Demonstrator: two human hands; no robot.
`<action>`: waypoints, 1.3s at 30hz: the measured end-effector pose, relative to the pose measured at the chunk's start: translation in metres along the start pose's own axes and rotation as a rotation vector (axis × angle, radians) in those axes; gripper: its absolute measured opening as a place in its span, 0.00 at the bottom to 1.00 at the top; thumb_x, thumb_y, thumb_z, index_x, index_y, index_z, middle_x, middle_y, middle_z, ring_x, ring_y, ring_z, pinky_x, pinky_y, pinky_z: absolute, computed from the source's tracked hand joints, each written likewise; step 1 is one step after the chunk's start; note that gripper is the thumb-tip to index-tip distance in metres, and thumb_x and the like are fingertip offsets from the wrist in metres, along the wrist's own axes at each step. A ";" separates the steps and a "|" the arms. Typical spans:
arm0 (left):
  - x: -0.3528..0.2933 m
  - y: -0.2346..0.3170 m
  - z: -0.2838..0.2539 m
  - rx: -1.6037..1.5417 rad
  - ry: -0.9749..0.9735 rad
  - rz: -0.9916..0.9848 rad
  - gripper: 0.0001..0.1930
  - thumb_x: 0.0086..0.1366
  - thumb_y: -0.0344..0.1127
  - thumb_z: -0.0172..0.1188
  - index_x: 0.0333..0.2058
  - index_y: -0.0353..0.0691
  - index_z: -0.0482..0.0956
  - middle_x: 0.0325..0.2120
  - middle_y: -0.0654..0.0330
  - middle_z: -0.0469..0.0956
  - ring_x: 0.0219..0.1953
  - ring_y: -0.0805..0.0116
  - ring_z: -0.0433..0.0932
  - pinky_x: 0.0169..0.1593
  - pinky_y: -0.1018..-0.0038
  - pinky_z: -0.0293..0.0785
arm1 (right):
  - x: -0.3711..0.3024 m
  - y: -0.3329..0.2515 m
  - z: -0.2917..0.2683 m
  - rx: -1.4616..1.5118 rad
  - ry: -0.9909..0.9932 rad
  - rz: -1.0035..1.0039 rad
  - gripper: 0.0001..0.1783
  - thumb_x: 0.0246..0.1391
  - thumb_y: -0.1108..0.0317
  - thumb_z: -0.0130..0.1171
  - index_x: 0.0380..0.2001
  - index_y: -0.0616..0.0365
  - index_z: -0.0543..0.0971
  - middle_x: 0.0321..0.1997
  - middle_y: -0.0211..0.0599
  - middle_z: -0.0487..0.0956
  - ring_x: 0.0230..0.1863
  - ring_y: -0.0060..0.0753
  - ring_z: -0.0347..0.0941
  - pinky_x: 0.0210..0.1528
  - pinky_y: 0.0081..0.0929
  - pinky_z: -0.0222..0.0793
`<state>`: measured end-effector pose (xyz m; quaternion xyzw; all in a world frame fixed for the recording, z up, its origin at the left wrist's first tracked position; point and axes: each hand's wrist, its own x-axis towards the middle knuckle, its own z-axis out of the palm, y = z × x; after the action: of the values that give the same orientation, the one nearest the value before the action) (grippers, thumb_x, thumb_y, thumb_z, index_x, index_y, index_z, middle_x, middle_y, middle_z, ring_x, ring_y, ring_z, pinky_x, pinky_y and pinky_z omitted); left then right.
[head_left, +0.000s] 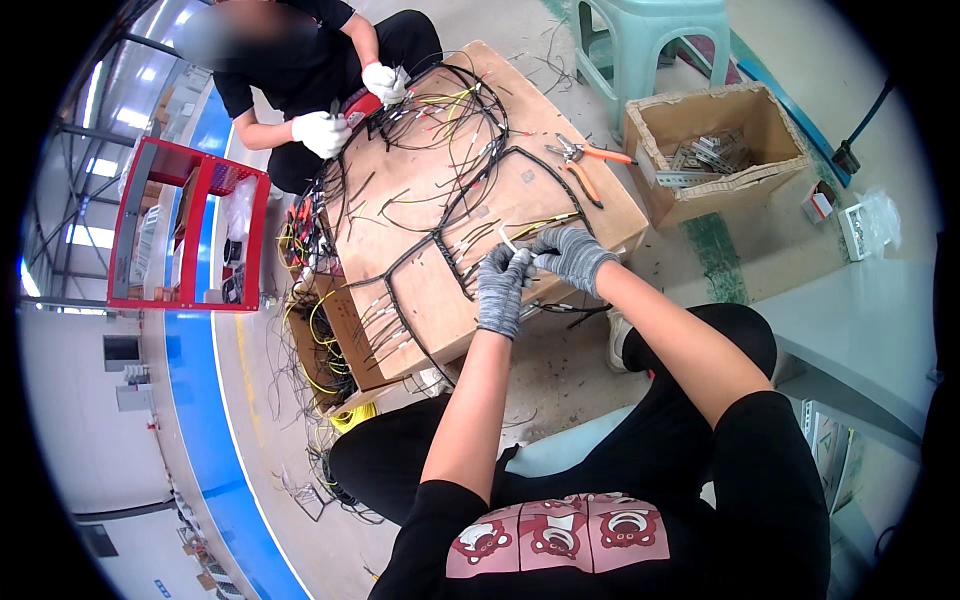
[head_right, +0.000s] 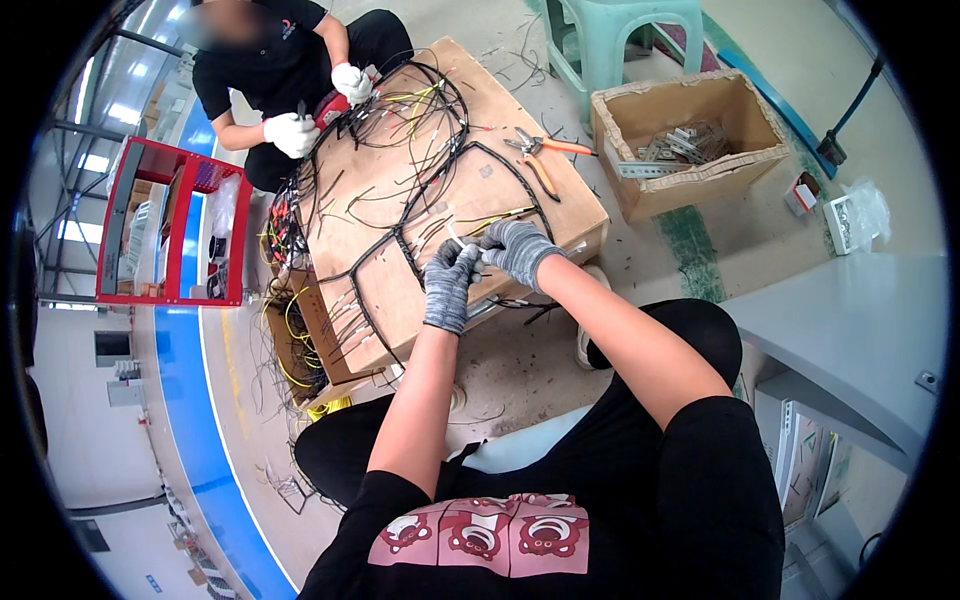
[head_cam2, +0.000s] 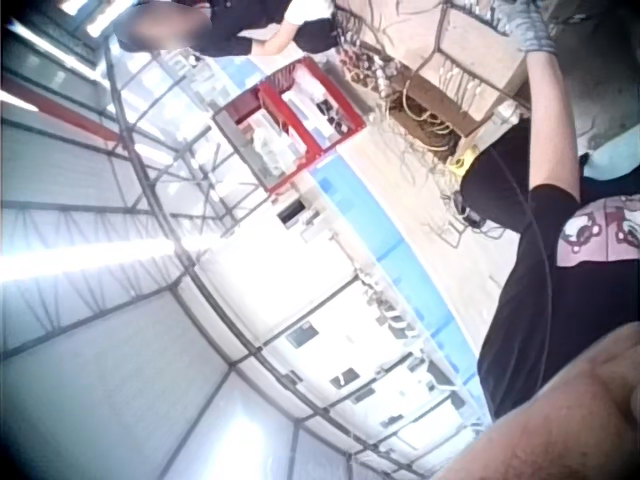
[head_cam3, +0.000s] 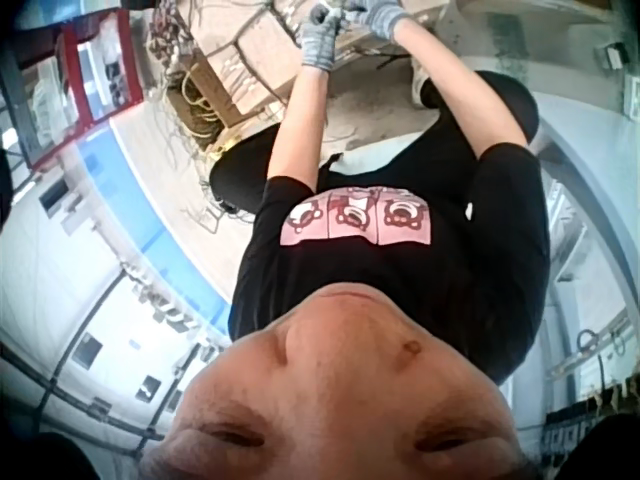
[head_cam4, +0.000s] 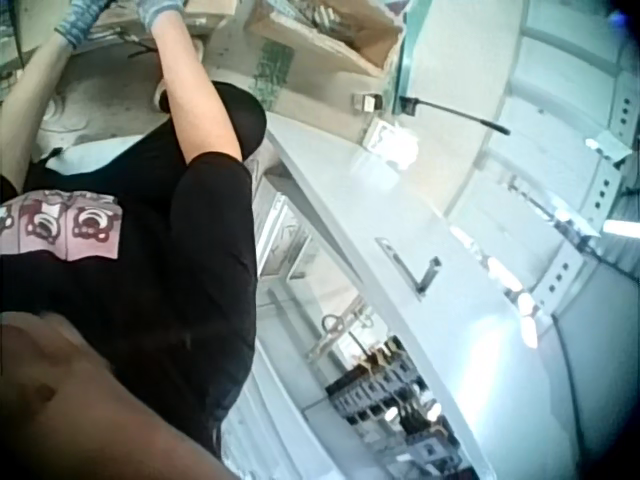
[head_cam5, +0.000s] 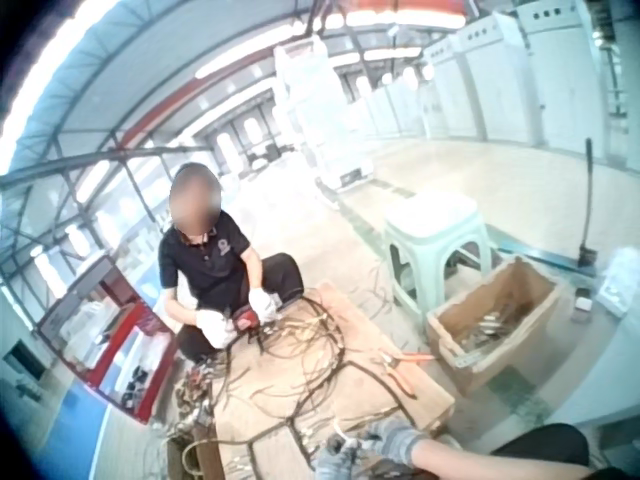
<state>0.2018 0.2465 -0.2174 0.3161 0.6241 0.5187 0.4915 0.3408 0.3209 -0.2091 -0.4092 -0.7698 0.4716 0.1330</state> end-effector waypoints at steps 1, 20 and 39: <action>0.002 0.001 0.002 -0.012 0.027 0.000 0.05 0.61 0.31 0.53 0.35 0.37 0.74 0.20 0.65 0.73 0.18 0.80 0.68 0.22 0.84 0.66 | 0.003 0.008 0.002 0.002 -0.005 -0.013 0.12 0.44 0.65 0.59 0.33 0.59 0.77 0.33 0.43 0.78 0.35 0.41 0.74 0.40 0.30 0.69; 0.004 0.017 0.013 0.120 0.040 0.086 0.07 0.59 0.31 0.56 0.35 0.35 0.73 0.22 0.66 0.72 0.18 0.81 0.67 0.20 0.85 0.65 | 0.000 0.010 -0.006 -0.142 -0.049 0.034 0.13 0.45 0.62 0.59 0.33 0.58 0.77 0.33 0.44 0.78 0.35 0.44 0.73 0.41 0.31 0.69; -0.099 -0.067 -0.043 -0.093 0.266 -0.084 0.05 0.58 0.29 0.56 0.33 0.38 0.73 0.21 0.65 0.72 0.16 0.82 0.67 0.19 0.86 0.63 | -0.070 0.030 0.027 -0.463 -0.007 0.074 0.08 0.45 0.69 0.55 0.32 0.55 0.75 0.32 0.44 0.76 0.36 0.48 0.72 0.40 0.37 0.67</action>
<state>0.2003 0.1248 -0.2541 0.1951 0.6717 0.5632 0.4399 0.3840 0.2582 -0.2354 -0.4551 -0.8422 0.2885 0.0156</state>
